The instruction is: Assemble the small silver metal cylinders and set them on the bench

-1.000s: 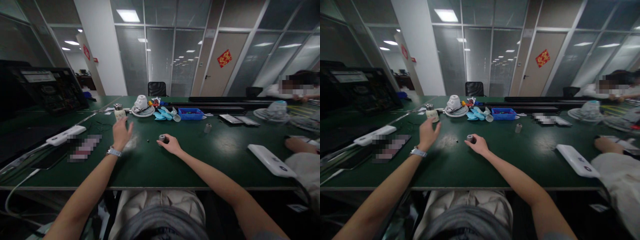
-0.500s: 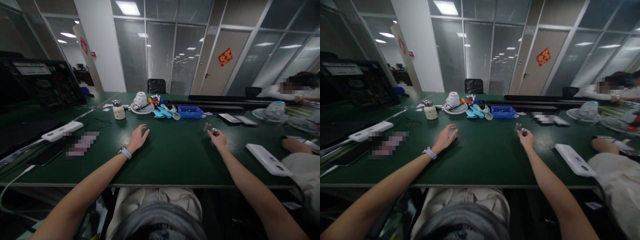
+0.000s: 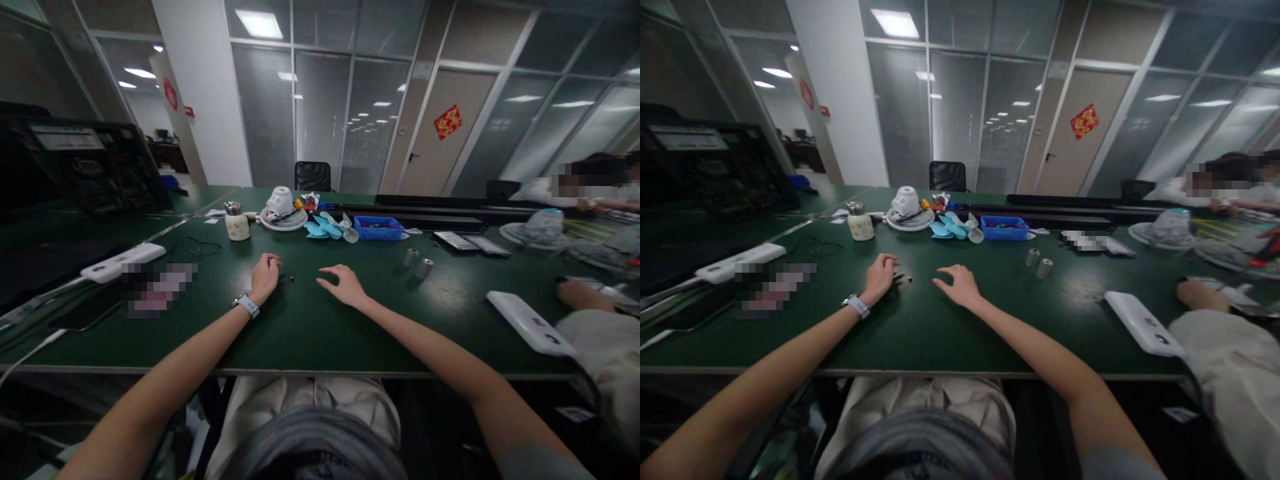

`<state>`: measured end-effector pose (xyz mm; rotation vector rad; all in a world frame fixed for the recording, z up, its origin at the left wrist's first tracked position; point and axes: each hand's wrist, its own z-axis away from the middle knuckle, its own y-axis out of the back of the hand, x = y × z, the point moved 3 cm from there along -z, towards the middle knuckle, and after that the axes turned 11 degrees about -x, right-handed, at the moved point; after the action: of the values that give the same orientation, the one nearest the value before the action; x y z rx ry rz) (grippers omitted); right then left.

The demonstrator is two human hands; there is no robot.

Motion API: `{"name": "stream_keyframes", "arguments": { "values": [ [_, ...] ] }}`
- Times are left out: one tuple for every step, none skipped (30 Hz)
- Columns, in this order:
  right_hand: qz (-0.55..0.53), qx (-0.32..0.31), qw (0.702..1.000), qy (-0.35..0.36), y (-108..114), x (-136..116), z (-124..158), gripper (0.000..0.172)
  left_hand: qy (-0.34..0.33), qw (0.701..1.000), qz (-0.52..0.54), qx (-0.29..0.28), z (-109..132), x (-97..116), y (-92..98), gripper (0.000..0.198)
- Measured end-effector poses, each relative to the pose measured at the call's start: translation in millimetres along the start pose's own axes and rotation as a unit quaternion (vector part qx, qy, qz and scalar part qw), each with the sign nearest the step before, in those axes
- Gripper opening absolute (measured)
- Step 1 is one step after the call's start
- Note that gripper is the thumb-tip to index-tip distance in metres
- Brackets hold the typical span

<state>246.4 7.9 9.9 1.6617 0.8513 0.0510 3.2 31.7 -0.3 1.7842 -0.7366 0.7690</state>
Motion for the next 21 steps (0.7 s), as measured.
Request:
{"name": "stream_keyframes", "arguments": {
  "values": [
    [-0.010, -0.028, 1.000, 0.009, -15, -13, -13, 0.045, 0.011, 1.000, 0.005, 0.003, 0, -1, 1.6, 0.027],
    [-0.012, -0.043, 0.999, 0.011, -28, -24, -25, 0.047, 0.018, 1.000, 0.009, 0.006, 1, -3, 3.2, 0.027],
    [-0.010, -0.051, 0.999, 0.007, -39, -32, -36, 0.046, 0.021, 1.000, 0.012, 0.006, 1, -3, 4.5, 0.027],
    [-0.006, -0.056, 0.998, -0.001, -47, -38, -45, 0.044, 0.023, 1.000, 0.014, 0.007, 1, -3, 5.4, 0.028],
    [-0.004, -0.056, 0.998, -0.012, -53, -42, -53, 0.040, 0.026, 1.000, 0.013, 0.005, 1, -3, 5.9, 0.028],
    [-0.004, -0.055, 0.998, -0.024, -57, -44, -58, 0.036, 0.028, 1.000, 0.012, 0.002, 1, -3, 5.9, 0.029],
    [-0.007, -0.053, 0.998, -0.033, -59, -45, -61, 0.033, 0.031, 1.000, 0.005, -0.002, 1, -2, 5.8, 0.030],
    [-0.011, -0.051, 0.998, -0.037, -59, -45, -62, 0.032, 0.031, 0.999, -0.011, -0.006, 0, -1, 5.8, 0.031],
    [-0.016, -0.049, 0.998, -0.036, -58, -44, -60, 0.030, 0.026, 0.999, -0.038, -0.008, -1, 1, 6.5, 0.032],
    [-0.020, -0.048, 0.998, -0.032, -56, -42, -57, 0.029, 0.016, 0.997, -0.078, -0.004, -1, 3, 8.3, 0.033],
    [-0.024, -0.048, 0.998, -0.027, -52, -38, -52, 0.027, 0.000, 0.991, -0.131, 0.006, -2, 5, 11.5, 0.033],
    [-0.027, -0.048, 0.998, -0.022, -47, -33, -46, 0.025, -0.014, 0.982, -0.189, 0.025, -3, 5, 16.5, 0.035],
    [-0.030, -0.048, 0.998, -0.019, -40, -27, -39, 0.024, -0.022, 0.970, -0.235, 0.058, -5, 4, 23.6, 0.039],
    [-0.033, -0.048, 0.998, -0.018, -33, -18, -30, 0.022, -0.026, 0.959, -0.268, 0.090, -6, 1, 31.9, 0.044],
    [-0.033, -0.047, 0.998, -0.020, -26, -8, -21, 0.022, -0.022, 0.948, -0.294, 0.115, -8, -4, 40.9, 0.050],
    [-0.032, -0.043, 0.998, -0.026, -17, 4, -13, 0.021, -0.007, 0.940, -0.314, 0.133, -10, -12, 50.3, 0.055],
    [-0.029, -0.034, 0.998, -0.035, -8, 17, -4, 0.021, 0.014, 0.934, -0.330, 0.141, -13, -22, 59.4, 0.058],
    [-0.024, -0.021, 0.998, -0.046, 1, 31, 4, 0.021, 0.039, 0.928, -0.340, 0.145, -16, -32, 67.9, 0.061],
    [-0.021, -0.003, 0.998, -0.061, 10, 45, 11, 0.022, 0.064, 0.925, -0.345, 0.145, -20, -43, 75.2, 0.064],
    [-0.021, 0.020, 0.996, -0.080, 19, 60, 17, 0.023, 0.092, 0.922, -0.347, 0.142, -23, -52, 81.2, 0.066],
    [-0.022, 0.048, 0.994, -0.099, 28, 73, 22, 0.026, 0.124, 0.921, -0.345, 0.136, -26, -61, 85.5, 0.068]
  ]
}}
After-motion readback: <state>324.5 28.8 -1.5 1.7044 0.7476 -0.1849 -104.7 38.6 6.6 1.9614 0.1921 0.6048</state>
